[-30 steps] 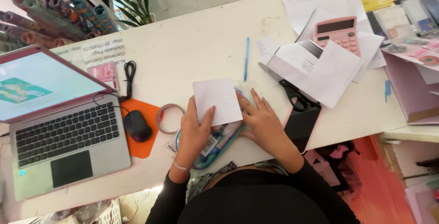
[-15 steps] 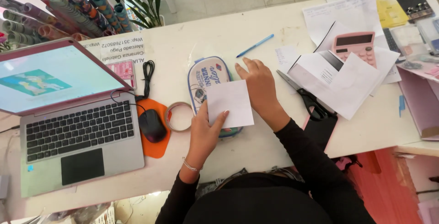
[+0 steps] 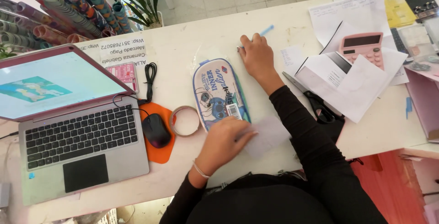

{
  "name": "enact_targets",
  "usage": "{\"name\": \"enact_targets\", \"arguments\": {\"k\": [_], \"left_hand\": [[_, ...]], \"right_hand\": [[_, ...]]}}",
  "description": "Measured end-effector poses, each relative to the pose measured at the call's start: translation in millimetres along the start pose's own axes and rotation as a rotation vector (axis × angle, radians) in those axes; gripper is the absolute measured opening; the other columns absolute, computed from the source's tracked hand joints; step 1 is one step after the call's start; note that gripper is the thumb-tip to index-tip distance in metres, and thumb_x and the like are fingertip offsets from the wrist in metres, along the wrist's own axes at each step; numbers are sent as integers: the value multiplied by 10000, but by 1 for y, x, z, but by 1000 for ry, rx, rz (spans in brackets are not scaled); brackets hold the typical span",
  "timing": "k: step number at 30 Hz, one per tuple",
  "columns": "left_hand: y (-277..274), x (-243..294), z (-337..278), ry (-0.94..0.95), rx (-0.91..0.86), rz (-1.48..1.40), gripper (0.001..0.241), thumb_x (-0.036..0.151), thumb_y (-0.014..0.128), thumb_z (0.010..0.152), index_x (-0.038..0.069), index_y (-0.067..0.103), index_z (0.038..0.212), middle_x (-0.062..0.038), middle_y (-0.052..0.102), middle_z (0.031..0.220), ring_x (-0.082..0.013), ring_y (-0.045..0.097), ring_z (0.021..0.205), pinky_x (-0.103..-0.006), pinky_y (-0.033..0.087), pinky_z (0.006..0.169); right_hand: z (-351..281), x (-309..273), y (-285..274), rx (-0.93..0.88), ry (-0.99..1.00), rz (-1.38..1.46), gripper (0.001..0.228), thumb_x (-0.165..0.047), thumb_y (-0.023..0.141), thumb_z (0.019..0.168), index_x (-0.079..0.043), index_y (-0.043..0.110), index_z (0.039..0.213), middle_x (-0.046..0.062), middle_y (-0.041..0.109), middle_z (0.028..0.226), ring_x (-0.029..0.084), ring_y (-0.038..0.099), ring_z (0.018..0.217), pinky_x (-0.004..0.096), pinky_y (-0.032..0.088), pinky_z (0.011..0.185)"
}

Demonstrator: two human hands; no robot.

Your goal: Sorting through a stack of papers, cutting a sheet with scissors, and writing on a slip of paper at a desk

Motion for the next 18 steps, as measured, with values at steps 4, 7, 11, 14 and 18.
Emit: {"name": "enact_targets", "arguments": {"k": [4,7,11,14,18], "left_hand": [[25,3,3,107,-3,103,72,312,702,917,241,694,927,36,731,824,-193,708,960,-455,446,1052],[28,0,8,101,49,199,91,228,681,939,147,686,898,-47,781,921,-219,704,1076,-603,275,1169],[36,2,11,158,21,369,124,226,641,968,113,652,919,-66,771,991,-235,644,1212,-682,189,1184],[41,-4,15,201,-11,428,140,238,646,963,116,657,894,-71,759,922,-240,651,1191,-694,216,1173],[45,-25,22,369,-93,338,230,382,674,945,167,629,877,-17,726,907,-193,639,1170,-590,320,1154]], "right_hand": [[-12,4,-1,-30,45,10,230,-401,637,983,-177,593,1014,38,514,894,279,618,893,412,573,666],[-32,2,-18,-116,42,57,129,-188,618,947,-100,569,1026,114,588,860,326,696,814,448,608,672],[-69,25,-20,-324,221,291,264,-169,589,892,1,475,1058,272,646,855,487,712,811,587,586,678],[-98,37,-31,-457,301,276,295,-219,621,871,63,569,941,313,670,832,522,715,826,605,580,678],[-124,42,-57,-466,373,442,306,-220,670,795,70,686,699,290,668,668,446,706,690,532,567,636]]}}
Point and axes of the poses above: each hand's wrist, its own z-axis towards the middle knuckle, its own y-axis out of the palm, x = y × z, the point moved 9 cm from there along z, towards the middle knuckle
